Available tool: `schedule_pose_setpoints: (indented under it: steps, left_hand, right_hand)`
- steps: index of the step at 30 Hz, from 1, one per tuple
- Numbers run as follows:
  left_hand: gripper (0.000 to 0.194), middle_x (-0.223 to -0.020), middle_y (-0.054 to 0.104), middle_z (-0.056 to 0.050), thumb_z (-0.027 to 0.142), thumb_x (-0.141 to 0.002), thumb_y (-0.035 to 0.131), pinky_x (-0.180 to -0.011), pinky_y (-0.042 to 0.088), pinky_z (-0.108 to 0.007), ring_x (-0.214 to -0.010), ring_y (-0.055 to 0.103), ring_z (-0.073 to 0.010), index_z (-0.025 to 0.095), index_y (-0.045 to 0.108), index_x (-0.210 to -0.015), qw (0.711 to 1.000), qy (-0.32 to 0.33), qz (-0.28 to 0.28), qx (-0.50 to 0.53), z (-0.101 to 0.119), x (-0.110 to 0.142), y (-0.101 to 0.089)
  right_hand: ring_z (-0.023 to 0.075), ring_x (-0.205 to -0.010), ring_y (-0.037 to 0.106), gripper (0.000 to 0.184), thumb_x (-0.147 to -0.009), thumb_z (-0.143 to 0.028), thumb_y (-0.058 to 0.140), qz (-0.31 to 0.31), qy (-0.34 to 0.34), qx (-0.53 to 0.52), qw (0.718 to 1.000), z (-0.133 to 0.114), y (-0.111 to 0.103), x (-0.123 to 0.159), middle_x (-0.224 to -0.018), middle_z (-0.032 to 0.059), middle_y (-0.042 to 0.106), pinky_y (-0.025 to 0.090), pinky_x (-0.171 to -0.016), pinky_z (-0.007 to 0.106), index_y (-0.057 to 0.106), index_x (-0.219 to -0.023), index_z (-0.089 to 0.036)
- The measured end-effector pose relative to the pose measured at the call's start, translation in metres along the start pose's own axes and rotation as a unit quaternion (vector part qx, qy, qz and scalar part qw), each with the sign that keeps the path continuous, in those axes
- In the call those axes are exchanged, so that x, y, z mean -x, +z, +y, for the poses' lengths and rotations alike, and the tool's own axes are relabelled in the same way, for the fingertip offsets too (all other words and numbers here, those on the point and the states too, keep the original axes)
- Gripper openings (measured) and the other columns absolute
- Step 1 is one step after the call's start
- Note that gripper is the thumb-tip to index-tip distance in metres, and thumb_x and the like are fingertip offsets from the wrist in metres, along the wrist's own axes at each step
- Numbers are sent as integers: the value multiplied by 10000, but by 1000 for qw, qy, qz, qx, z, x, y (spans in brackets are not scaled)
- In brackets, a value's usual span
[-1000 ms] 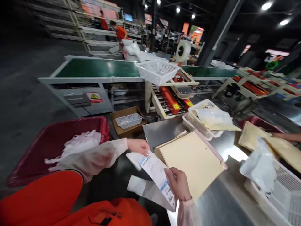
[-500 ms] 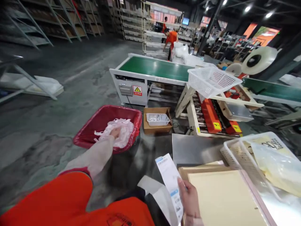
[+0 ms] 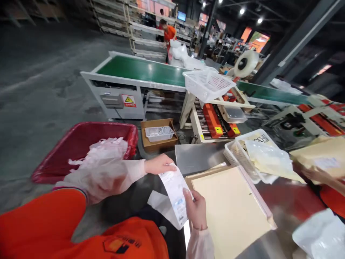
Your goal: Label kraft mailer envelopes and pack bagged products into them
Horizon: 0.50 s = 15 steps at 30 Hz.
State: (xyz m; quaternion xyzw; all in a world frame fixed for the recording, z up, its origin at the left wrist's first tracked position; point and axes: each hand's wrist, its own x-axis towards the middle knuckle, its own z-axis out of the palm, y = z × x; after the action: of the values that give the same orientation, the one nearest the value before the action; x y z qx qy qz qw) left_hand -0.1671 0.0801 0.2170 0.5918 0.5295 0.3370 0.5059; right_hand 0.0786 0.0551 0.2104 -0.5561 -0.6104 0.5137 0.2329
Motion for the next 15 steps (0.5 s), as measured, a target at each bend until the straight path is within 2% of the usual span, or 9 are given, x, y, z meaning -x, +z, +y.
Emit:
schedule_pose_setpoints:
  steps: [1,3,4,5,6,8,10,13,15]
  left_hand:
    - [260,-541,570,1,338,-748,710,-512,315,-196,-547,480,-100,97,695,-650,999,21,-27,-29,13,-7,1]
    - [244,-562,601,-11,323,-761,701,-508,338,-201,-541,501,-107,88,716,-696,996,18,-86,-16,33,-25,-5]
    - [224,-561,610,-18,300,-731,735,-500,344,-206,-531,512,-112,81,714,-688,995,6,-97,19,41,-39,-12]
    - [208,-546,608,-23,268,-695,770,-482,337,-210,-507,511,-114,74,700,-662,995,-8,-79,65,48,-56,-21]
    - [199,-525,594,-21,237,-678,787,-460,316,-212,-474,496,-108,72,680,-645,993,-18,-36,115,54,-76,-33]
    - [196,-477,523,12,209,-741,746,-421,252,-208,-404,416,-76,83,626,-652,976,-20,95,196,71,-126,-66]
    - [206,-480,439,58,221,-881,607,-413,223,-198,-382,330,-49,105,576,-714,954,7,200,222,94,-181,-107]
    - [202,-625,484,48,265,-959,518,-482,357,-185,-476,399,-52,112,562,-834,935,65,270,220,135,-253,-167]
    - [191,-774,553,13,295,-946,552,-587,452,-218,-602,494,-74,111,575,-902,930,117,271,218,163,-287,-198]
  right_hand:
    - [179,-570,484,602,-690,-742,613,21,-1,-9,1000,-1,-3,4,-561,53,583,388,-535,290,655,-597,-149]
    - [192,-597,505,585,-728,-720,596,70,-11,-13,997,-5,-9,8,-589,62,605,410,-555,294,657,-606,-151]
    - [197,-612,516,578,-732,-714,596,103,-15,-14,994,-8,-12,8,-605,65,617,423,-563,294,657,-607,-152]
    - [200,-617,523,575,-728,-713,598,149,-16,-20,988,-12,-14,7,-612,65,623,432,-563,292,653,-604,-155]
    - [199,-614,525,574,-721,-718,600,205,-11,-32,978,-15,-17,4,-607,61,623,437,-555,288,647,-601,-159]
    - [199,-604,533,568,-710,-728,603,310,14,-73,948,-19,-21,-4,-594,53,618,443,-537,283,642,-619,-168]
    - [209,-617,564,551,-723,-723,601,352,54,-122,926,-18,-22,-14,-615,49,636,462,-544,286,666,-705,-176]
    - [238,-727,630,545,-748,-708,586,337,82,-214,913,-11,-14,-28,-750,51,687,508,-598,296,690,-910,-198]
    - [235,-814,643,486,-743,-663,625,361,59,-271,891,-5,-4,-33,-857,40,695,527,-642,287,669,-950,-226]
